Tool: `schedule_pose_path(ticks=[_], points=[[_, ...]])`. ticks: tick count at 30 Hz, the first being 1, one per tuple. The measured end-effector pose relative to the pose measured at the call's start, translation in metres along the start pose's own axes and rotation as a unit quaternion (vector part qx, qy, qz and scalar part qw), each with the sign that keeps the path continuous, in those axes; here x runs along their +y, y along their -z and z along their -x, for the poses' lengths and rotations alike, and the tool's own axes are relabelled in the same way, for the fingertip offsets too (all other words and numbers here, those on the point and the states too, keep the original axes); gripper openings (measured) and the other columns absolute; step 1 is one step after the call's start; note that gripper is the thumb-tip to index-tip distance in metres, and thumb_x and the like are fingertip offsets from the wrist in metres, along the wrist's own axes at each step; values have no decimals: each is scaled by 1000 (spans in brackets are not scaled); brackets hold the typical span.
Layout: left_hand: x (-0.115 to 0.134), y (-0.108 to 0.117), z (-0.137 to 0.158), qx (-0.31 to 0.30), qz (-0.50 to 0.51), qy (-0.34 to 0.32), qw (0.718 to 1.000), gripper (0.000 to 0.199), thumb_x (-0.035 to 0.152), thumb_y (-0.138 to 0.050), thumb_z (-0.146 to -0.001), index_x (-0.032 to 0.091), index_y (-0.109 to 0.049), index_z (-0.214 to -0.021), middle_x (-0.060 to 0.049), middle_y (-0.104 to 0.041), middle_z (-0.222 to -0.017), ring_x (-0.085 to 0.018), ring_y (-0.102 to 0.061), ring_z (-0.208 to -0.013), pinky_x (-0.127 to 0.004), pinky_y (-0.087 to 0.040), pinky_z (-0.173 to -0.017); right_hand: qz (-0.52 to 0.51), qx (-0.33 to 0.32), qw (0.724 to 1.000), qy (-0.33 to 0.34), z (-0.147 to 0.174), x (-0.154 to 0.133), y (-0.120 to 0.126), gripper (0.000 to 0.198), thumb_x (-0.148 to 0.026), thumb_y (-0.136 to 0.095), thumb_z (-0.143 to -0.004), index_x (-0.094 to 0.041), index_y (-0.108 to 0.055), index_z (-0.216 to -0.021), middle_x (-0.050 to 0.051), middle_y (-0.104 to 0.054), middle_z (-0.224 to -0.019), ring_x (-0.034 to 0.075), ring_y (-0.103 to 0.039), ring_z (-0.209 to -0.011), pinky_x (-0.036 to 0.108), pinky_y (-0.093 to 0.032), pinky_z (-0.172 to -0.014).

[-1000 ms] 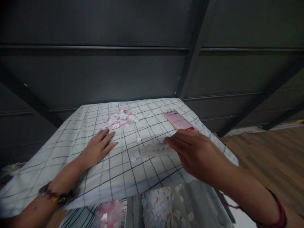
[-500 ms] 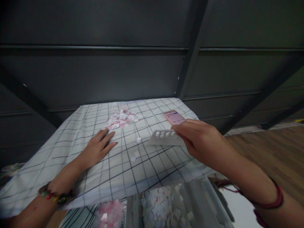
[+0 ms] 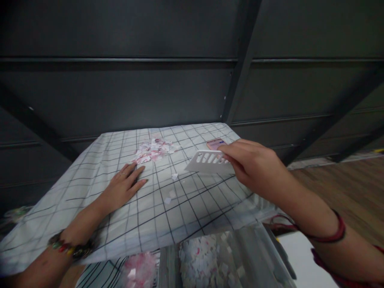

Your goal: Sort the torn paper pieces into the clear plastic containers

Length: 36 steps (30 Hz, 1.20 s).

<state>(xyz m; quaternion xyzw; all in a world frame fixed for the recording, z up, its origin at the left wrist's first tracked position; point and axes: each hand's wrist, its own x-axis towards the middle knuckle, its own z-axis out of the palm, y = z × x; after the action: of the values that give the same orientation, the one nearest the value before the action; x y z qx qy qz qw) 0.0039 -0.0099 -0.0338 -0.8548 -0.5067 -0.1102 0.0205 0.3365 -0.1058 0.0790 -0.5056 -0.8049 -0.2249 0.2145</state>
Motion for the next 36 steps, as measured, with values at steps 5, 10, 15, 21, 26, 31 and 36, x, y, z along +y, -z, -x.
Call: schedule_pose_path(ticks=[5,10,15,21,26,31,36], points=[[0,-1,0,-5,-1,-1,1000,59,53,-27,-90,12,-44,-129,-18,-33,-141,-37,-23,-131,-51,-28,-100,5,22,999,49,6,-1,3,22,-16,-37,-86,-18,-59,-87,5,-65,-73,15,-60,-66,26,-46,-57],[1,0,0,-17,1,12,1000,56,51,-32,-90,14,-44,-130,-16,-32,-142,-35,-23,-131,-48,-27,-102,-68,33,989,125,7,-23,-3,28,-6,-37,-81,-18,-61,-88,3,-64,-71,14,-58,-64,26,-46,-58],[1,2,0,-18,-4,5,1000,56,51,-31,-91,14,-42,-131,-16,-31,-142,-35,-22,-132,-49,-28,-101,-50,36,988,140,2,-34,-9,31,-4,-38,-79,-17,-64,-90,3,-62,-70,14,-54,-59,26,-39,-49],[1,2,0,-19,-7,6,1000,58,53,-27,-91,14,-42,-131,-16,-31,-142,-35,-21,-132,-49,-27,-101,-53,7,989,140,-4,-34,-14,31,-2,-39,-77,-15,-64,-90,3,-59,-66,13,-49,-55,25,-36,-49],[0,-2,0,-12,-6,4,1000,59,53,-27,-91,13,-43,-130,-18,-31,-142,-36,-23,-131,-51,-28,-100,-30,-1,991,134,-9,-37,-14,30,0,-39,-74,-12,-64,-85,3,-56,-61,14,-47,-54,26,-37,-50],[-1,-4,0,0,-7,-2,1000,56,52,-28,-91,15,-43,-130,-17,-33,-141,-36,-24,-130,-52,-29,-99,-75,23,986,148,-4,-42,-10,26,-3,-41,-78,-14,-63,-90,4,-61,-69,15,-51,-59,26,-40,-52],[-1,-3,0,-11,-5,10,1000,55,52,-31,-91,15,-44,-130,-17,-31,-142,-37,-23,-131,-50,-28,-100,-78,8,984,161,0,-40,-6,28,-4,-39,-79,-15,-62,-89,5,-62,-71,14,-54,-60,26,-43,-53]])
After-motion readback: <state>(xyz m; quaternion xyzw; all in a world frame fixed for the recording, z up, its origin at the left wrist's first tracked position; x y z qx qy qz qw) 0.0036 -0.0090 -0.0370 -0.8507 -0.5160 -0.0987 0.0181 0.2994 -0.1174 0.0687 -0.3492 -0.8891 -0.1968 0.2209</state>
